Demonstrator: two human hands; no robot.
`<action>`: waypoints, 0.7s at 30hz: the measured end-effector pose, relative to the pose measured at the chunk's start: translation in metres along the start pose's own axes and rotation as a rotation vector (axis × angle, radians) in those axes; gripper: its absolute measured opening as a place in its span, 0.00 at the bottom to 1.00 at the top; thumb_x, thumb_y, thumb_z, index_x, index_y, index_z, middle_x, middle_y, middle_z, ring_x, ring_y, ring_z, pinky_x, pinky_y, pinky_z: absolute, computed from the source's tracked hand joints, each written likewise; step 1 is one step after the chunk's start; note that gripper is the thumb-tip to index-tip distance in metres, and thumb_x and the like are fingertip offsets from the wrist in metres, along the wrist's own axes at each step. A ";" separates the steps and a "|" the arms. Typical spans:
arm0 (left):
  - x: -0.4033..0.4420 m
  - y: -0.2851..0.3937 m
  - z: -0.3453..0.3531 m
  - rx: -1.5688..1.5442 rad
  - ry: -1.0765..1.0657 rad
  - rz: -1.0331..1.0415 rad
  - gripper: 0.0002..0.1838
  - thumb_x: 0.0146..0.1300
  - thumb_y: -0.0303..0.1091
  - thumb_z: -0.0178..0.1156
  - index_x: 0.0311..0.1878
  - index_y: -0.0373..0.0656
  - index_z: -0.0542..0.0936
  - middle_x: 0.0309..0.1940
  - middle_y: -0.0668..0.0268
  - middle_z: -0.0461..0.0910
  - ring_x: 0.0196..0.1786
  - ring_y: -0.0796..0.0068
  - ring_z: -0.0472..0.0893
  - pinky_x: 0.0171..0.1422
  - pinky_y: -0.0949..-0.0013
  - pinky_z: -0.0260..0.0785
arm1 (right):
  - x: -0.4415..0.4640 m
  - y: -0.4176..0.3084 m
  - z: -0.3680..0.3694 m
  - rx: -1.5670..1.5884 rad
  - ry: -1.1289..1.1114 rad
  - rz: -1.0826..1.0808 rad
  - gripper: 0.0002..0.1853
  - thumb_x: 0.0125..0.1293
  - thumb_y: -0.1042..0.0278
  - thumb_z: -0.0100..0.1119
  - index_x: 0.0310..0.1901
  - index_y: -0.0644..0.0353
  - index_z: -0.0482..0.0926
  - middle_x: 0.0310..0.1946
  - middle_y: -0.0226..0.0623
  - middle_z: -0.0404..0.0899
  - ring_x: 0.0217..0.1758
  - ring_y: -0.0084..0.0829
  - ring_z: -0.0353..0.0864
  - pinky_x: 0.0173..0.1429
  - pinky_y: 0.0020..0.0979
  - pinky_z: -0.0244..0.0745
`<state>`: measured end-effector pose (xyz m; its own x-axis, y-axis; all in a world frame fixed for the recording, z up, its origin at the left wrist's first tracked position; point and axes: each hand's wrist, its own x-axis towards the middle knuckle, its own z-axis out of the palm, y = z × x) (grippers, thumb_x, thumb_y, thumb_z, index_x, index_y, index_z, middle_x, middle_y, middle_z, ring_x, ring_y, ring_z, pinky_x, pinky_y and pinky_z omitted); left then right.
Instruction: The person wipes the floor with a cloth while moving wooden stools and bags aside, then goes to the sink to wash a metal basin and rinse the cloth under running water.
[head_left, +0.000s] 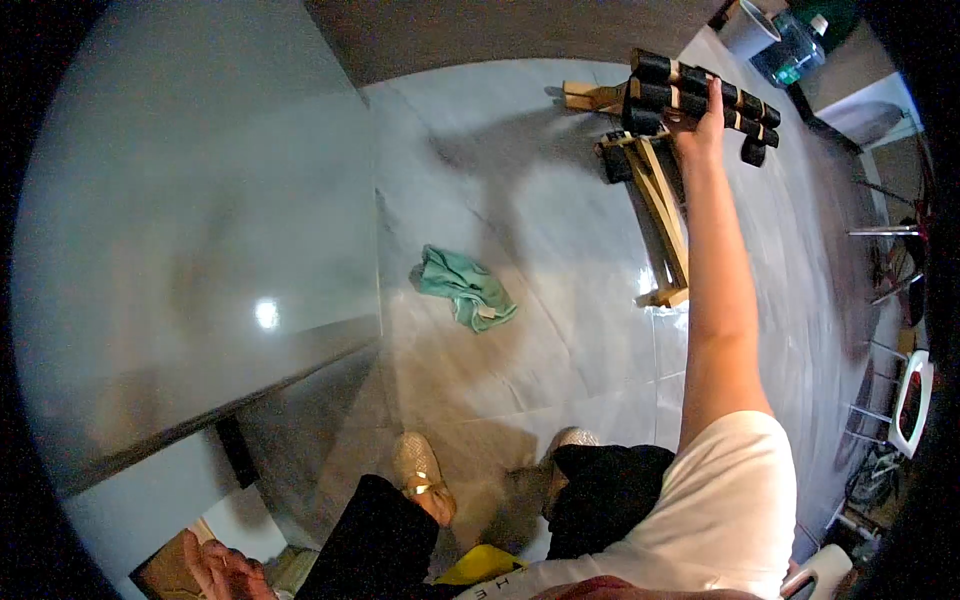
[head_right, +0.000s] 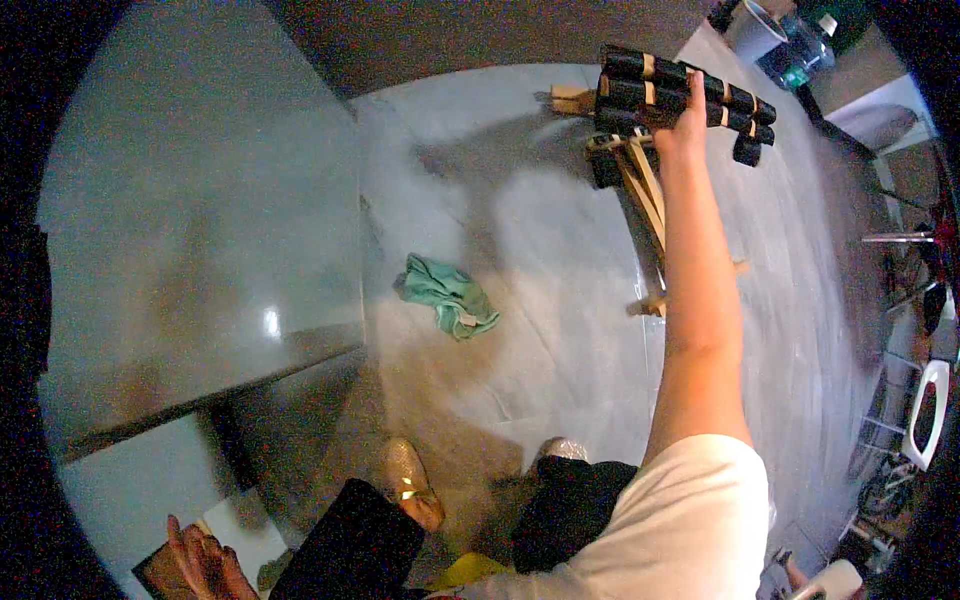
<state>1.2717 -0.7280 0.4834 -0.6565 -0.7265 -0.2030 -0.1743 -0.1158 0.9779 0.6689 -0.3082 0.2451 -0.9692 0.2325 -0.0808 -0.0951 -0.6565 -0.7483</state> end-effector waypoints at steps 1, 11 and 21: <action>0.001 -0.001 0.005 -0.043 -0.025 0.036 0.34 0.73 0.37 0.55 0.75 0.35 0.54 0.55 0.57 0.74 0.49 0.65 0.75 0.53 0.63 0.71 | 0.000 -0.005 0.020 0.008 0.008 0.037 0.18 0.69 0.46 0.57 0.52 0.47 0.79 0.50 0.35 0.82 0.53 0.42 0.79 0.59 0.57 0.70; 0.005 0.013 0.038 -0.009 0.171 -0.008 0.31 0.73 0.35 0.55 0.73 0.34 0.56 0.47 0.62 0.75 0.41 0.73 0.74 0.45 0.69 0.70 | 0.109 0.053 0.094 -0.318 -0.371 -0.035 0.40 0.65 0.40 0.60 0.70 0.59 0.63 0.67 0.49 0.66 0.71 0.47 0.62 0.71 0.63 0.51; 0.002 0.013 0.031 -0.019 0.170 -0.015 0.31 0.74 0.35 0.54 0.74 0.36 0.56 0.49 0.64 0.73 0.41 0.73 0.73 0.45 0.68 0.69 | 0.099 0.071 -0.042 -1.692 -0.225 -0.362 0.47 0.56 0.42 0.70 0.69 0.64 0.62 0.57 0.54 0.77 0.60 0.48 0.77 0.63 0.40 0.72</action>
<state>1.2452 -0.7100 0.4946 -0.5202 -0.8285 -0.2074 -0.1679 -0.1389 0.9760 0.5754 -0.3014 0.1564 -0.9784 -0.0068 0.2068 -0.1162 0.8451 -0.5218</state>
